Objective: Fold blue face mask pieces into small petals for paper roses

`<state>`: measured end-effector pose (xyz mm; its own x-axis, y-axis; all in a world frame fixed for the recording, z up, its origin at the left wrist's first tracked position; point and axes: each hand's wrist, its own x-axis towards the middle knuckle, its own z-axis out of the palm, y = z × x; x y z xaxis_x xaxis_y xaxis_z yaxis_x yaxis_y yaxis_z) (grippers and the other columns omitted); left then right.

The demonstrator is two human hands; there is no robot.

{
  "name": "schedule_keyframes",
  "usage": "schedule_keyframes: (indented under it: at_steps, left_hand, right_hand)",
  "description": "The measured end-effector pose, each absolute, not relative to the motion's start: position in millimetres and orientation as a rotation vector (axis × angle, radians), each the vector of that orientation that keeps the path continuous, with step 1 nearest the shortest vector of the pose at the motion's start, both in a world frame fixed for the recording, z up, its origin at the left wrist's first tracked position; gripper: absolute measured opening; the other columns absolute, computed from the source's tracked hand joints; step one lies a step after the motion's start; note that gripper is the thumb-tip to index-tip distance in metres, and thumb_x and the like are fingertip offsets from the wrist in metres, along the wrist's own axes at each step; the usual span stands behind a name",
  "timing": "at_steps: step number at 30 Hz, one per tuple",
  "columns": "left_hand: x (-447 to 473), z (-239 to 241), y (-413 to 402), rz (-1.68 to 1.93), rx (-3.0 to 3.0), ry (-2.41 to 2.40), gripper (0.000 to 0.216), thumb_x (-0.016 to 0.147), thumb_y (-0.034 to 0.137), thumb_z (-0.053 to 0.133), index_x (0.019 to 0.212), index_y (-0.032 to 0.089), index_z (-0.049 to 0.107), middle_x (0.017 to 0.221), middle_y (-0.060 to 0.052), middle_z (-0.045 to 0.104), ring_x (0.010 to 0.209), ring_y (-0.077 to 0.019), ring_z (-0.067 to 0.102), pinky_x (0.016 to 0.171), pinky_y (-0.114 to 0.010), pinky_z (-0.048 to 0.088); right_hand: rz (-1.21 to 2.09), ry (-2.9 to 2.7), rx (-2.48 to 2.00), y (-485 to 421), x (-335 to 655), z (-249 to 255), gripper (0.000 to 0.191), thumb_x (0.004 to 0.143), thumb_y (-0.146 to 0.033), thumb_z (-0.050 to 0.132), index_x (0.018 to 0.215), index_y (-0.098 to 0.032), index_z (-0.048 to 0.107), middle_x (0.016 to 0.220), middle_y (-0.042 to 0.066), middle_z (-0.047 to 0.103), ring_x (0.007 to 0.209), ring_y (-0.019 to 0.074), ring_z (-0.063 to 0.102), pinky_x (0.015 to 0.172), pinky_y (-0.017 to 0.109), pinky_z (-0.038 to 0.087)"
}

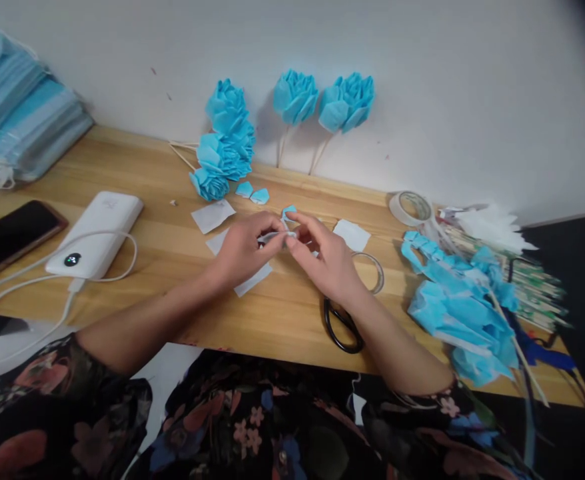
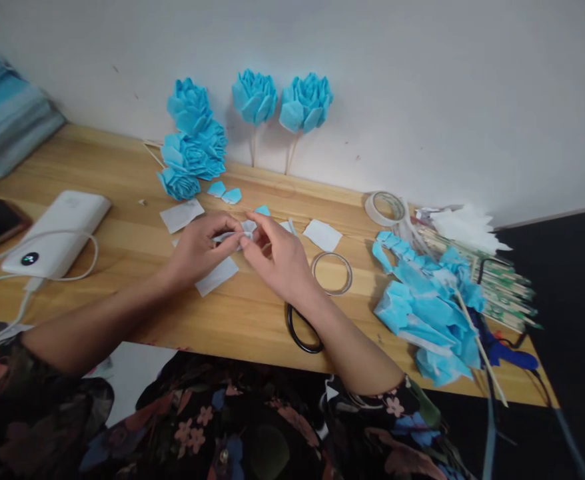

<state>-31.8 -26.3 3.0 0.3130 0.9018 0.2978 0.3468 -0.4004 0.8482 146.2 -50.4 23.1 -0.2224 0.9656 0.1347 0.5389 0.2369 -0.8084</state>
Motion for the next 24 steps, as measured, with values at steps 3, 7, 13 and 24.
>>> schedule_keyframes:
  at_steps: [3, 7, 13, 24]
  left_hand:
    - [-30, 3, -28, 1.005, 1.893, 1.064, 0.016, 0.087, 0.029, 0.057, 0.077, 0.017, 0.061, 0.074, -0.001, 0.063, 0.068, -0.0122, 0.053, 0.064, -0.024, 0.041]
    - [-31, 1, -25, 0.946, 1.749, 1.033, 0.018, 0.085, 0.033, 0.06, 0.079, 0.017, 0.062, 0.071, 0.001, 0.06, 0.063, -0.0102, 0.049, 0.058, -0.023, 0.037]
    - [-34, -3, -18, 0.843, 1.334, 0.951, 0.025, 0.081, 0.041, 0.068, 0.081, 0.017, 0.063, 0.064, 0.002, 0.06, 0.053, -0.0085, 0.051, 0.054, -0.022, 0.043]
    - [-34, 0, -20, 0.864, 1.441, 1.011, 0.024, 0.081, 0.041, 0.068, 0.08, 0.017, 0.064, 0.067, 0.002, 0.061, 0.056, -0.0093, 0.052, 0.055, -0.023, 0.044]
  right_hand:
    - [0.846, -1.779, -1.422, -47, 150, 15, 0.033, 0.089, -0.029, 0.054, 0.117, -0.024, 0.07, 0.083, 0.001, 0.067, 0.069, 0.0152, 0.059, 0.068, 0.03, 0.05]
    - [0.961, -1.63, -1.331, -44, 158, 11, 0.03, 0.086, -0.029, 0.054, 0.11, -0.024, 0.071, 0.088, 0.002, 0.069, 0.075, 0.0157, 0.062, 0.074, 0.033, 0.054]
    - [1.038, -1.579, -1.26, -41, 166, 10, 0.031, 0.084, -0.031, 0.057, 0.112, -0.023, 0.069, 0.102, 0.006, 0.072, 0.087, 0.0175, 0.067, 0.079, 0.035, 0.057]
    - [1.135, -1.53, -1.244, -44, 168, 9, 0.048, 0.091, -0.057, 0.058, 0.126, -0.026, 0.067, 0.111, 0.006, 0.072, 0.096, 0.0199, 0.067, 0.086, 0.037, 0.058]
